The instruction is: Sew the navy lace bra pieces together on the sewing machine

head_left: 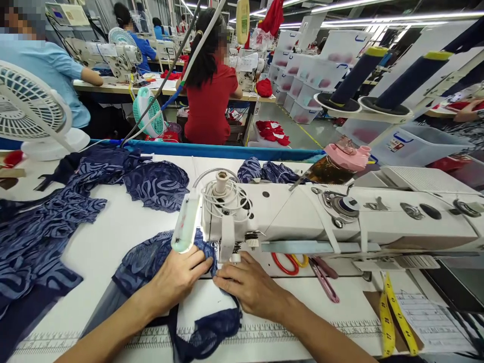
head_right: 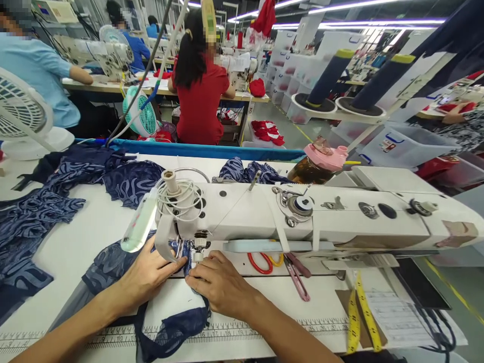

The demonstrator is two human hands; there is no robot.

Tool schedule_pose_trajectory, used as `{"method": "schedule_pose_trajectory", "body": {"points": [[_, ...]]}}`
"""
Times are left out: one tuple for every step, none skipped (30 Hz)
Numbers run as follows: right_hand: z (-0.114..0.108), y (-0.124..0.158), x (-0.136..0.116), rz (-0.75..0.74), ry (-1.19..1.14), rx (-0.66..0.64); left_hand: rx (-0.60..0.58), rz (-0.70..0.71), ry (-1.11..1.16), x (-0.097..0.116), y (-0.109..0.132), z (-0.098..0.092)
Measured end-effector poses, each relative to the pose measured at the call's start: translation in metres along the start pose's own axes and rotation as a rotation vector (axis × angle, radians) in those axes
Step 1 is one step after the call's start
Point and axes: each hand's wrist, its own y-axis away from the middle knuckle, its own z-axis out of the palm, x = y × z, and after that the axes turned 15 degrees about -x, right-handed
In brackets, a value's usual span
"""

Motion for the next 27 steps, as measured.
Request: {"method": "schedule_pose_trajectory", "body": {"points": [[0.0,0.0,0.0,0.003,0.001,0.001,0.008,-0.003,0.007,0.002,0.0,0.0],[0.0,0.0,0.0,0.007,0.002,-0.004,0.014,-0.013,0.014,0.004,-0.001,0.0],[0.0,0.0,0.0,0.011,0.003,-0.01,0.02,-0.024,0.015,0.007,-0.001,0.001],[0.001,0.0,0.0,0.014,0.001,-0.015,0.026,-0.035,0.008,0.009,-0.001,0.001],[0.001,0.0,0.0,0.016,-0.003,-0.016,0.033,-0.045,-0.004,0.012,0.0,0.002],[0.002,0.001,0.0,0.017,-0.007,-0.014,0.039,-0.058,-0.018,0.015,0.001,0.004],[0.002,0.002,0.0,0.019,-0.01,-0.013,0.044,-0.07,-0.027,0.017,0.002,0.005],[0.002,0.002,0.0,0.022,-0.01,-0.017,0.052,-0.079,-0.031,0.018,0.003,0.007],[0.003,0.003,-0.001,0.027,-0.009,-0.026,0.058,-0.08,-0.025,0.018,0.004,0.009],[0.003,0.003,-0.001,0.034,-0.008,-0.037,0.058,-0.074,-0.012,0.017,0.005,0.012],[0.003,0.004,-0.001,0.042,-0.006,-0.047,0.05,-0.066,0.003,0.014,0.006,0.014],[0.004,0.004,-0.001,0.052,-0.006,-0.048,0.037,-0.061,0.014,0.01,0.006,0.015],[0.004,0.004,0.0,0.063,-0.006,-0.042,0.019,-0.064,0.019,0.006,0.006,0.017],[0.005,0.003,0.0,0.074,-0.005,-0.033,0.0,-0.076,0.018,0.001,0.006,0.018],[0.005,0.003,0.0,0.084,-0.001,-0.027,-0.022,-0.092,0.011,-0.005,0.006,0.018],[0.005,0.003,0.001,0.091,0.004,-0.025,-0.042,-0.106,-0.001,-0.009,0.005,0.018],[0.005,0.002,0.001,0.096,0.009,-0.034,-0.058,-0.118,-0.012,-0.011,0.004,0.018],[0.004,0.001,0.001,0.101,0.012,-0.048,-0.074,-0.127,-0.024,-0.012,0.002,0.016],[0.004,0.001,0.001,0.109,0.012,-0.061,-0.085,-0.134,-0.04,-0.01,0.0,0.015],[0.004,0.001,0.0,0.119,0.009,-0.071,-0.088,-0.138,-0.062,-0.007,-0.002,0.014],[0.003,0.0,-0.001,0.13,0.005,-0.077,-0.085,-0.143,-0.092,-0.001,-0.003,0.012],[0.003,0.0,-0.003,0.141,0.002,-0.08,-0.079,-0.151,-0.126,0.005,-0.005,0.011],[0.003,0.0,-0.004,0.149,-0.001,-0.079,-0.067,-0.161,-0.161,0.012,-0.005,0.009],[0.003,0.0,-0.005,0.154,0.0,-0.075,-0.045,-0.165,-0.184,0.017,-0.005,0.007],[0.003,0.0,-0.007,0.156,0.003,-0.075,-0.02,-0.169,-0.181,0.02,-0.005,0.006],[0.003,0.0,-0.008,0.158,0.008,-0.078,0.003,-0.175,-0.146,0.022,-0.004,0.004],[0.003,0.001,-0.009,0.16,0.012,-0.084,0.027,-0.181,-0.087,0.022,-0.004,0.003]]}}
